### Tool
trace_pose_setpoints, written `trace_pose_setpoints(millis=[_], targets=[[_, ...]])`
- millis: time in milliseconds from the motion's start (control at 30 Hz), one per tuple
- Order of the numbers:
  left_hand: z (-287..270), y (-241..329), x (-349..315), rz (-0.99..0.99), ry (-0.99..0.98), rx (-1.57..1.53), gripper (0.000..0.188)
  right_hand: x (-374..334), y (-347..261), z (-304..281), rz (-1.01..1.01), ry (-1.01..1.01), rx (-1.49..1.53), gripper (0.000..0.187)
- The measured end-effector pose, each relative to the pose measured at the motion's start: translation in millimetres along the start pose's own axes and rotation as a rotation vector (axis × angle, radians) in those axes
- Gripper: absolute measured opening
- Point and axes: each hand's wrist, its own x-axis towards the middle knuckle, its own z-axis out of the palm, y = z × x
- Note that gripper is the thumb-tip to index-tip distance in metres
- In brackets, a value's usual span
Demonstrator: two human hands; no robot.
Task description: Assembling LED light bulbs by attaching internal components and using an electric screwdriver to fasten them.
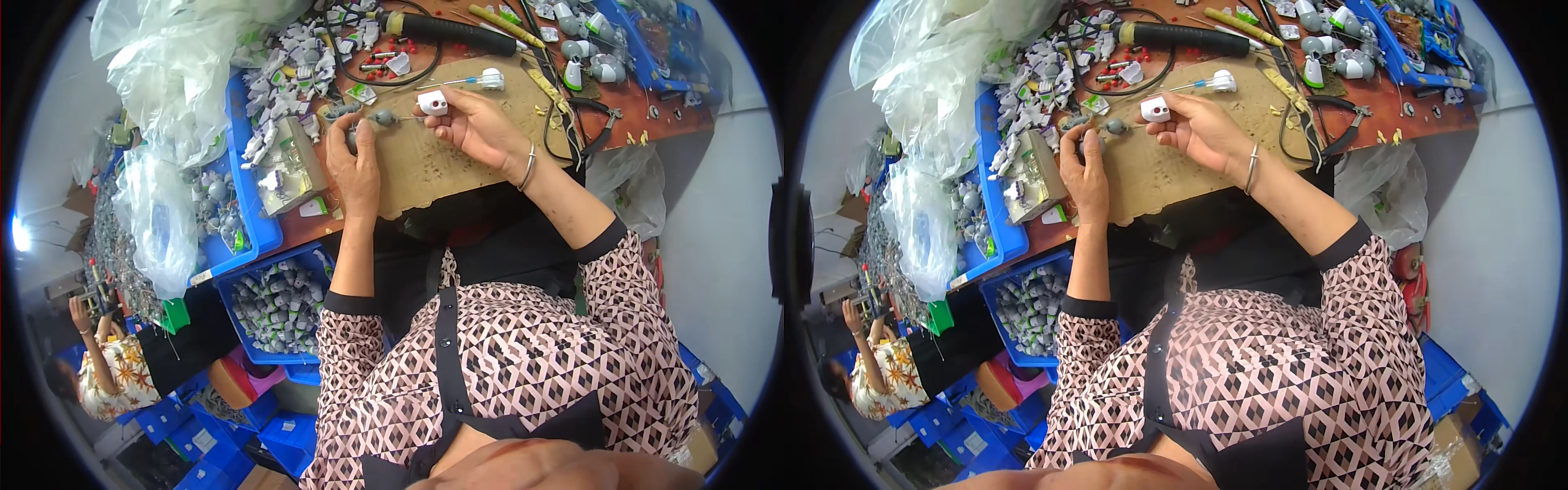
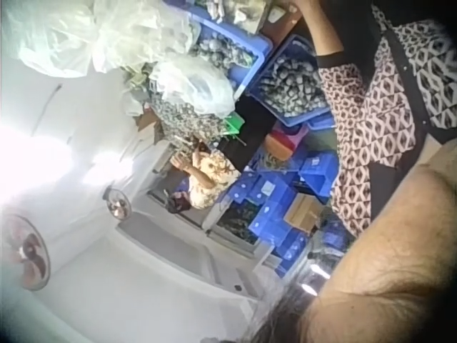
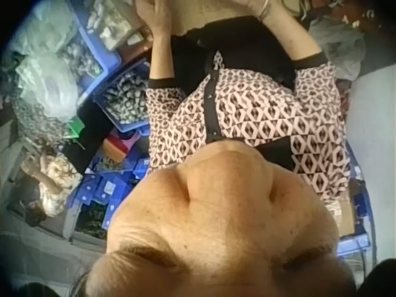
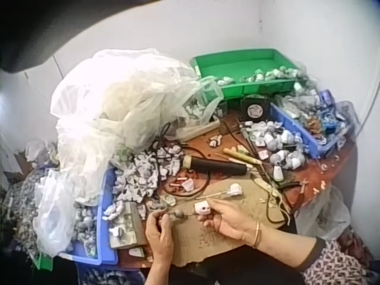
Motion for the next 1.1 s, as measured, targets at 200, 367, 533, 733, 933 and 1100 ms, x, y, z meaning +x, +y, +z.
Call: trace_pose_setpoints(millis=[200,367,533,733,933,1100], targets=[[4.6,-0.1,1.8,-0.004,-0.015,0.017,0.025,-2.7,-6.9,-0.6,-0.041,0.046,0.025,0.040],[3.2,2.3,3.0,-0.039,-0.022,-0.010,0.025,-8.5,-8.4,2.1,0.002,0.045,0.070,0.040],[4.7,13.4,-3.4,0.283,-0.135,0.230,0.024,2.2,-8.4,-9.7,0.047,-0.049,0.149,0.035],[11.1,18.7,-33.2,0.464,-0.272,0.370,0.032,40.8,-20.4,59.8,-0.516,-0.305,-1.412,0.028],[17.3,6.6,-34.5,0.524,-0.258,0.353,0.031,76.2,18.8,90.8,-0.719,-0.710,-1.905,0.022],[11.2,9.1,-37.3,0.424,-0.380,0.340,0.033,75.1,9.7,113.8,-0.286,-0.767,-2.099,0.028]])
